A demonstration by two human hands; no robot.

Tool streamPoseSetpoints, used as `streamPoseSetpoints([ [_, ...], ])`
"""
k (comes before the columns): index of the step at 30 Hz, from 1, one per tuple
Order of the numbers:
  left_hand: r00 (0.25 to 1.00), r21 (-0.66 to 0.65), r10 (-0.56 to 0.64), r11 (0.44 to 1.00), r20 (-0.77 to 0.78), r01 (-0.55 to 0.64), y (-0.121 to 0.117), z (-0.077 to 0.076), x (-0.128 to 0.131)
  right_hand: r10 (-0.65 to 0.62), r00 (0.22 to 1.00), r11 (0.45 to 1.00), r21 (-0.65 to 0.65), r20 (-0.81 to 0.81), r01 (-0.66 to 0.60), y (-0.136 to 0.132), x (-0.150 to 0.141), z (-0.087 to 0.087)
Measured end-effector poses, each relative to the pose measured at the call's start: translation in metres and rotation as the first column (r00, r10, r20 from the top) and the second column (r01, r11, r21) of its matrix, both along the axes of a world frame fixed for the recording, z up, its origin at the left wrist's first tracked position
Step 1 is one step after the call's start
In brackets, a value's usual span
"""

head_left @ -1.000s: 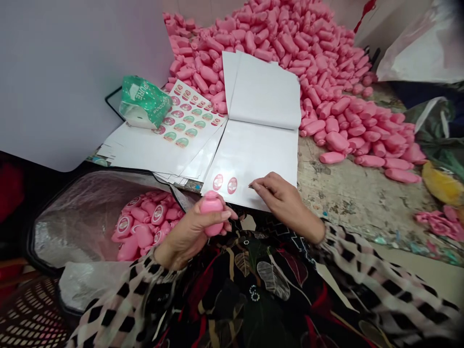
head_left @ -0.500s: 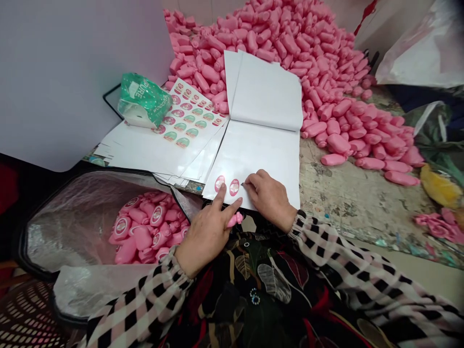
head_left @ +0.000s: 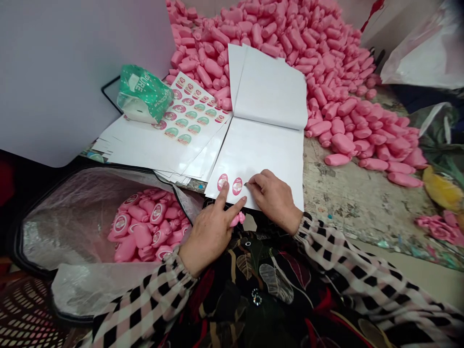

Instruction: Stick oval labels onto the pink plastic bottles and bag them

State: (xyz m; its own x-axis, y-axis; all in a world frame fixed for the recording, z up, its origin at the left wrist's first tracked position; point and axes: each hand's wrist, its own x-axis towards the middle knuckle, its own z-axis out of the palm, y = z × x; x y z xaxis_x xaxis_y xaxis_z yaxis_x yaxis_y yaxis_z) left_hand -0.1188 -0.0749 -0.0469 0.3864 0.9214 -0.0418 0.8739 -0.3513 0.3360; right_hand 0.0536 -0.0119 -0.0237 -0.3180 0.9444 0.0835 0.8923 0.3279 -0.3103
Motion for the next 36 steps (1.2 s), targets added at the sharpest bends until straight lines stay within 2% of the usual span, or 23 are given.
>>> streamPoseSetpoints([
  [6,1.0,0.008,0.012,1.0,-0.007,-0.012,0.0,0.0,0.0,0.018,0.996,1.0,0.016,0.089,-0.02,0.004,-0.001,0.004],
  [14,0.999,-0.001,0.028,1.0,-0.036,-0.028,0.0,-0.003,0.005,-0.027,0.995,0.997,-0.071,-0.099,0.02,0.002,0.0,-0.006],
  [23,1.0,0.009,0.026,1.0,-0.002,-0.026,0.001,-0.008,0.007,-0.173,0.955,0.983,-0.109,-0.241,0.151,-0.008,-0.012,-0.014],
  [31,0.999,0.025,0.042,0.999,-0.012,-0.042,0.0,-0.01,0.006,-0.243,0.958,0.953,-0.224,-0.154,0.206,0.006,-0.017,-0.002],
  [33,0.999,0.021,0.042,0.999,-0.032,-0.041,0.0,-0.009,0.006,-0.229,0.967,0.955,-0.219,-0.116,0.2,0.008,-0.018,0.004],
  [36,0.997,0.02,0.042,0.999,-0.06,-0.041,-0.001,-0.006,0.007,-0.173,0.981,0.976,-0.147,-0.083,0.16,0.011,-0.02,0.017],
])
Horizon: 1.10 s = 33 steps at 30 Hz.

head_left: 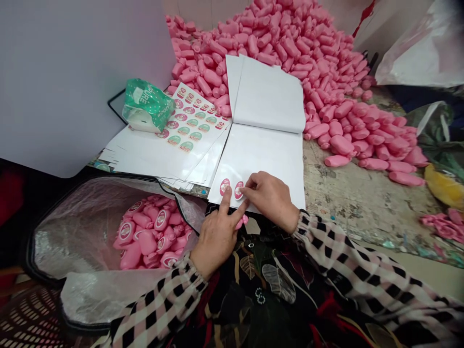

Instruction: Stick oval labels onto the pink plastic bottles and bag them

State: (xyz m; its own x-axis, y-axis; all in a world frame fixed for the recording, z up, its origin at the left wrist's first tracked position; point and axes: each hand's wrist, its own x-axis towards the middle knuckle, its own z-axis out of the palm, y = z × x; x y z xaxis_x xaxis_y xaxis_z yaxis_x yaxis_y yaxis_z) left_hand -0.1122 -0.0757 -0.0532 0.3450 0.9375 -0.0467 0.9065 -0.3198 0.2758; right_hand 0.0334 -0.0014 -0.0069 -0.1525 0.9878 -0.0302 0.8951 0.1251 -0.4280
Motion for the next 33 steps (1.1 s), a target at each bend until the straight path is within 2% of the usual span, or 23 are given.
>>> streamPoseSetpoints([
  [3,1.0,0.003,0.003,1.0,0.013,-0.003,0.0,0.0,0.0,-0.004,1.0,0.995,0.103,0.001,0.004,0.004,0.003,0.015],
  [6,0.996,-0.019,-0.011,1.0,0.084,0.012,-0.001,-0.001,-0.005,-0.037,0.995,0.99,0.13,-0.089,0.048,0.007,0.012,0.021],
  [9,0.96,-0.045,-0.05,0.997,0.275,0.065,-0.004,0.001,-0.013,-0.059,0.97,0.995,0.059,-0.236,0.075,0.006,0.025,0.013],
  [11,0.883,-0.077,-0.012,0.996,0.469,0.054,-0.008,0.008,-0.017,-0.097,0.925,0.995,-0.014,-0.367,0.099,0.002,0.032,0.005],
  [13,0.728,-0.212,0.163,0.977,0.666,-0.024,-0.011,0.019,-0.018,-0.145,0.838,0.989,-0.088,-0.527,0.116,-0.005,0.035,0.001],
  [15,0.454,-0.454,0.417,0.891,0.788,-0.029,-0.01,0.031,-0.015,-0.173,0.72,0.984,-0.146,-0.672,0.1,-0.015,0.033,0.003],
  [17,0.127,-0.641,0.629,0.756,0.767,0.129,-0.003,0.039,-0.009,-0.187,0.631,0.979,-0.197,-0.753,0.056,-0.025,0.029,0.01],
  [18,-0.006,-0.683,0.704,0.691,0.71,0.237,0.001,0.042,-0.005,-0.191,0.605,0.975,-0.221,-0.773,0.026,-0.031,0.026,0.014],
  [19,-0.104,-0.698,0.76,0.635,0.641,0.331,0.006,0.043,-0.002,-0.193,0.589,0.97,-0.242,-0.785,-0.005,-0.035,0.023,0.018],
  [20,-0.167,-0.702,0.8,0.59,0.577,0.4,0.01,0.043,0.001,-0.191,0.582,0.966,-0.258,-0.79,-0.033,-0.04,0.021,0.02],
  [21,-0.201,-0.704,0.827,0.555,0.525,0.443,0.014,0.043,0.004,-0.184,0.582,0.964,-0.261,-0.792,-0.052,-0.043,0.019,0.02],
  [23,-0.231,-0.709,0.85,0.524,0.474,0.471,0.021,0.041,0.008,-0.153,0.599,0.968,-0.241,-0.786,-0.068,-0.048,0.018,0.018],
  [27,-0.22,-0.714,0.857,0.511,0.466,0.479,0.024,0.038,0.011,-0.093,0.624,0.973,-0.204,-0.776,-0.109,-0.051,0.02,0.01],
  [33,-0.206,-0.703,0.846,0.525,0.491,0.481,0.023,0.036,0.013,-0.075,0.626,0.968,-0.208,-0.777,-0.142,-0.052,0.019,0.011],
])
